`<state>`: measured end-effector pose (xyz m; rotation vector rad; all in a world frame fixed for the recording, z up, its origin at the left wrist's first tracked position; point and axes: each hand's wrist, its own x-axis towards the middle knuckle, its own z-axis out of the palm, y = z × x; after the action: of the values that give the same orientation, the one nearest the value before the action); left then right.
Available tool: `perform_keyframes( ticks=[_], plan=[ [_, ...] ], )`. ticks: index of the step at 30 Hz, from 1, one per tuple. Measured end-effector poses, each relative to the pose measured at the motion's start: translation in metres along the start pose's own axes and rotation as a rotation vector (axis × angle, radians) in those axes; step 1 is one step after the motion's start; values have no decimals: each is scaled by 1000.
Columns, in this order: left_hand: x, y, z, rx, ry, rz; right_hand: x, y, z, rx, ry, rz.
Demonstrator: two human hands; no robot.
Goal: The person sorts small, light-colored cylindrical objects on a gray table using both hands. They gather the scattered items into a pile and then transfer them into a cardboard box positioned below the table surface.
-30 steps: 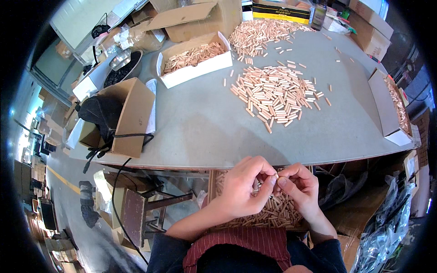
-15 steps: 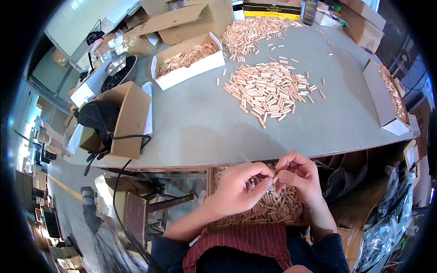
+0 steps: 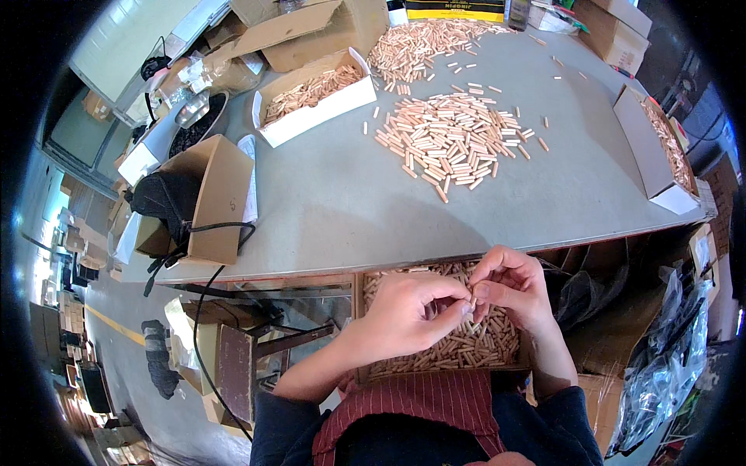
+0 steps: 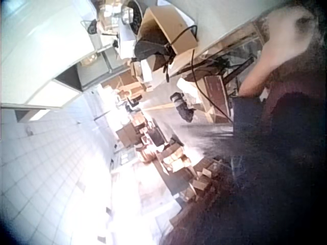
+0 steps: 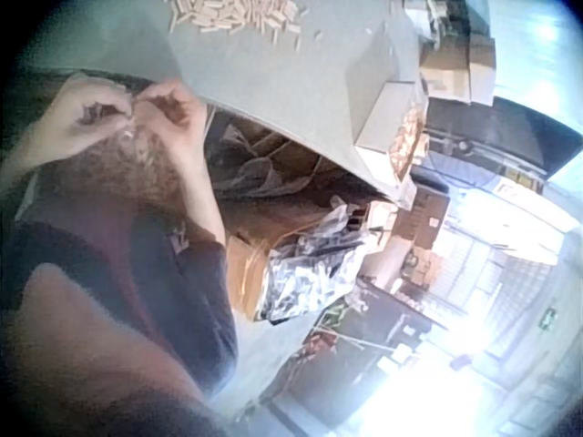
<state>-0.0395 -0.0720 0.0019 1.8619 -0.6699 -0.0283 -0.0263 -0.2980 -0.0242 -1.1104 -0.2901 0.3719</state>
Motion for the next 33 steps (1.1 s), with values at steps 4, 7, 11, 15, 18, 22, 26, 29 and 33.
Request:
perform_keyframes(
  ticks=[4,7,11,15,18,22,26,29,33],
  plan=[
    [-1,6,3,-55,8,-12,-3,-2,4,24,-13,-30],
    [-3,8,9,-17,34,14,-5,0,-3,-8,-99,-66],
    [-2,6,14,98,58,114,-7,-1,-2,-53,-103,-66],
    [-8,0,20,213,82,159,-8,2,-4,-128,-114,-99],
    [-10,-3,26,292,125,191,-9,3,-4,-168,-100,-114],
    [-11,-2,29,327,211,236,-9,5,-3,-260,-73,-178],
    [-9,1,28,325,225,232,-10,7,-2,-309,-39,-254],
    [-8,1,25,279,193,224,-10,9,-4,-284,-33,-314],
    [-10,-2,20,73,176,156,-9,13,-5,-123,-23,-299]
  ],
)
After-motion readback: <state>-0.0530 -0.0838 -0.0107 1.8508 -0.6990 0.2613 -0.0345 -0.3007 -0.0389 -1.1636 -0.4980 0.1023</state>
